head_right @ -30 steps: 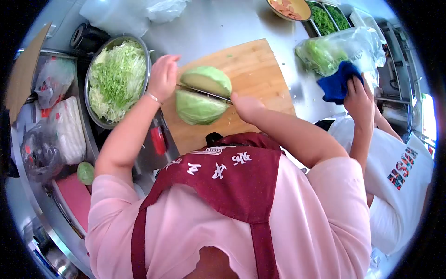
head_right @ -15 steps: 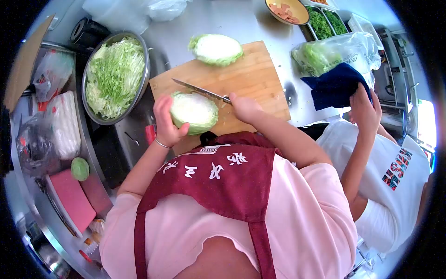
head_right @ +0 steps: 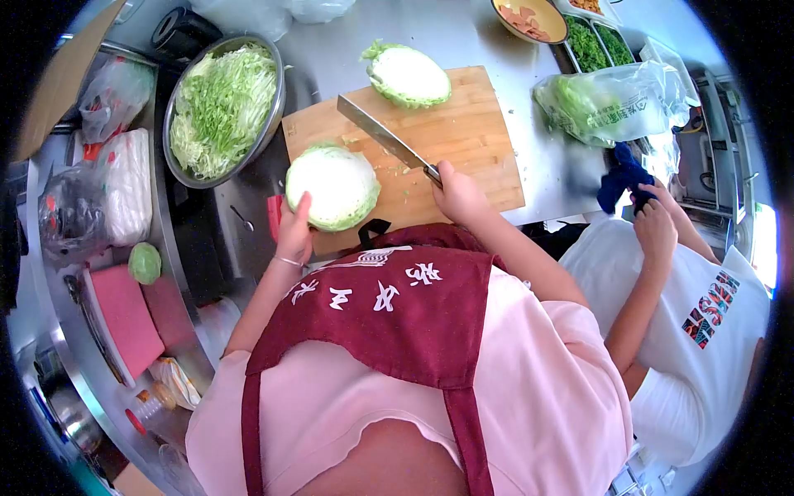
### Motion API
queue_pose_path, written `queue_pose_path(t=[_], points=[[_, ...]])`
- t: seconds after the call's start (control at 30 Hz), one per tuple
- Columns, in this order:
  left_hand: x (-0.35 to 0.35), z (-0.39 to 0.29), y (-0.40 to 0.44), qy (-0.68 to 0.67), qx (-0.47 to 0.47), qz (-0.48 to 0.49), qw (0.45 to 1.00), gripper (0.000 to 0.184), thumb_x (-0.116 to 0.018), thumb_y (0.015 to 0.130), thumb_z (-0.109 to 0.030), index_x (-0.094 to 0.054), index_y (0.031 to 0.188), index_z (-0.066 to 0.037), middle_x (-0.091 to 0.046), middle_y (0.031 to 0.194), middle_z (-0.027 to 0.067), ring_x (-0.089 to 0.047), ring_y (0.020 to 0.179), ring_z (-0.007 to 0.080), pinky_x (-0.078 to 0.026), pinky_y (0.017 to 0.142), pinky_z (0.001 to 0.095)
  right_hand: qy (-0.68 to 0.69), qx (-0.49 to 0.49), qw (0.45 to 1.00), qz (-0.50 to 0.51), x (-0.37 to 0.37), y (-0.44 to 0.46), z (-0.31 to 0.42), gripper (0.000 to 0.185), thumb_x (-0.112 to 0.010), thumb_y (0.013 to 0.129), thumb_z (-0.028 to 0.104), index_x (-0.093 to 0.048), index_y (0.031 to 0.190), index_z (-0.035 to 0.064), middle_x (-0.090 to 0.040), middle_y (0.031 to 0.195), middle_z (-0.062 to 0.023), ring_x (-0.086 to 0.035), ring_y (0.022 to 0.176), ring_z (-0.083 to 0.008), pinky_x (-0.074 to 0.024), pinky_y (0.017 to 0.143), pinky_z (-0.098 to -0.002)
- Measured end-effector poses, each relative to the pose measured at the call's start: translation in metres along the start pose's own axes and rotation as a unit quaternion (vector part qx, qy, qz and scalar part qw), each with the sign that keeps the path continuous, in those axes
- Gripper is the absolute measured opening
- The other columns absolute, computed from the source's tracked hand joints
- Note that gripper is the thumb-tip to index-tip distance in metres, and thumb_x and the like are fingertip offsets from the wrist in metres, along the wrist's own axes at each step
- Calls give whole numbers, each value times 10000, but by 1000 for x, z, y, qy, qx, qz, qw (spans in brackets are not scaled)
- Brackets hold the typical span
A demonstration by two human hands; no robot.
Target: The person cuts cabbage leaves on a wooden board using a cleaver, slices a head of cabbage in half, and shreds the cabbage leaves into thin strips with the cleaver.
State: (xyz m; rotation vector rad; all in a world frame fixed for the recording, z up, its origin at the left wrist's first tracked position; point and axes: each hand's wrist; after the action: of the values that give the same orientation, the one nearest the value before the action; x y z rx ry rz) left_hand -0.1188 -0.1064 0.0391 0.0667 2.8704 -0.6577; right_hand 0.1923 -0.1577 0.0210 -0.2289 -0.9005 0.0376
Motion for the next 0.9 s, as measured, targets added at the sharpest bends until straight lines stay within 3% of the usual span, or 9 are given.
queue_pose_path(t=[0.07, 0.27, 0.33, 0.5, 0.67, 0.7, 0.73, 0.8, 0.9], points=[[-4, 8, 2, 82, -53, -57, 994, 560, -663, 868, -135, -381, 1325, 23, -549, 1218, 124, -554, 1091, 209, -466, 924, 322, 15, 8, 1000, -17, 2, -4, -3, 192, -536, 887, 188, -444, 969, 41, -607, 718, -263, -595, 685, -458, -457, 597, -550], [22, -23, 40, -44, 89, 95, 991, 451, -604, 891, -155, -479, 1285, 25, -597, 1206, 119, -587, 1092, 210, -468, 933, 337, 32, -6, 999, -31, 19, -14, -11, 237, -569, 877, 208, -433, 961, 33, -607, 724, -265, -599, 691, -456, -461, 593, -538], [25, -32, 63, -20, 171, 132, 976, 462, -602, 895, -185, -487, 1293, 21, -599, 1216, 118, -584, 1106, 204, -461, 949, 339, 60, -21, 997, -41, 18, -13, -18, 250, -583, 872, 216, -440, 967, 34, -611, 730, -258, -604, 699, -449, -465, 602, -529], [6, -40, 117, 86, 203, 228, 948, 493, -620, 898, -278, -506, 1274, 21, -618, 1187, 114, -607, 1065, 194, -476, 927, 338, 31, -19, 998, -48, 26, -15, -24, 248, -593, 867, 211, -452, 974, 37, -620, 761, -249, -607, 712, -443, -467, 614, -522], [9, -30, 108, -8, 63, 126, 990, 420, -493, 976, -288, -486, 1284, -3, -598, 1208, 103, -589, 1094, 207, -496, 896, 362, 39, -24, 998, -54, 21, -16, -35, 266, -606, 858, 221, -459, 987, 41, -622, 772, -242, -609, 712, -440, -469, 609, -516], [14, -17, 95, -21, 57, 62, 996, 451, -483, 975, -306, -433, 1340, -45, -549, 1276, 104, -561, 1140, 250, -483, 927, 438, 46, -11, 997, -64, 20, -19, -35, 271, -608, 860, 227, -463, 990, 39, -621, 766, -238, -610, 710, -437, -469, 606, -512], [3, -28, 64, -76, 136, 41, 987, 482, -493, 966, -316, -396, 1367, -67, -510, 1321, 116, -543, 1164, 300, -469, 930, 532, 55, 1, 996, -72, 18, -21, -34, 277, -611, 861, 233, -467, 994, 37, -620, 760, -234, -612, 707, -434, -470, 603, -508], [15, -1, 59, -103, 165, 14, 981, 497, -511, 952, -329, -396, 1370, -86, -488, 1346, 121, -521, 1190, 328, -468, 903, 588, 58, -39, 997, -46, 22, -22, -21, 280, -611, 867, 239, -475, 999, 33, -616, 759, -225, -609, 715, -427, -463, 600, -491], [17, 2, 64, -86, 165, -13, 982, 518, -526, 941, -338, -395, 1365, -70, -509, 1316, 146, -555, 1147, 330, -512, 855, 556, 54, -59, 997, -17, 27, -20, -8, 293, -606, 881, 265, -491, 1011, 29, -615, 769, -216, -608, 735, -419, -456, 607, -472]])
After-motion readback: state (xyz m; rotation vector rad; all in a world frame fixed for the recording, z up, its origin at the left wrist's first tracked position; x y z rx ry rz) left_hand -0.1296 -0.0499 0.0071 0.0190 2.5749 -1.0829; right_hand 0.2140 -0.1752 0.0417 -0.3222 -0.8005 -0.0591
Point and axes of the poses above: each hand's wrist, its own y-axis towards the middle knuckle, its own x-axis out of the back of the hand, z = x × y
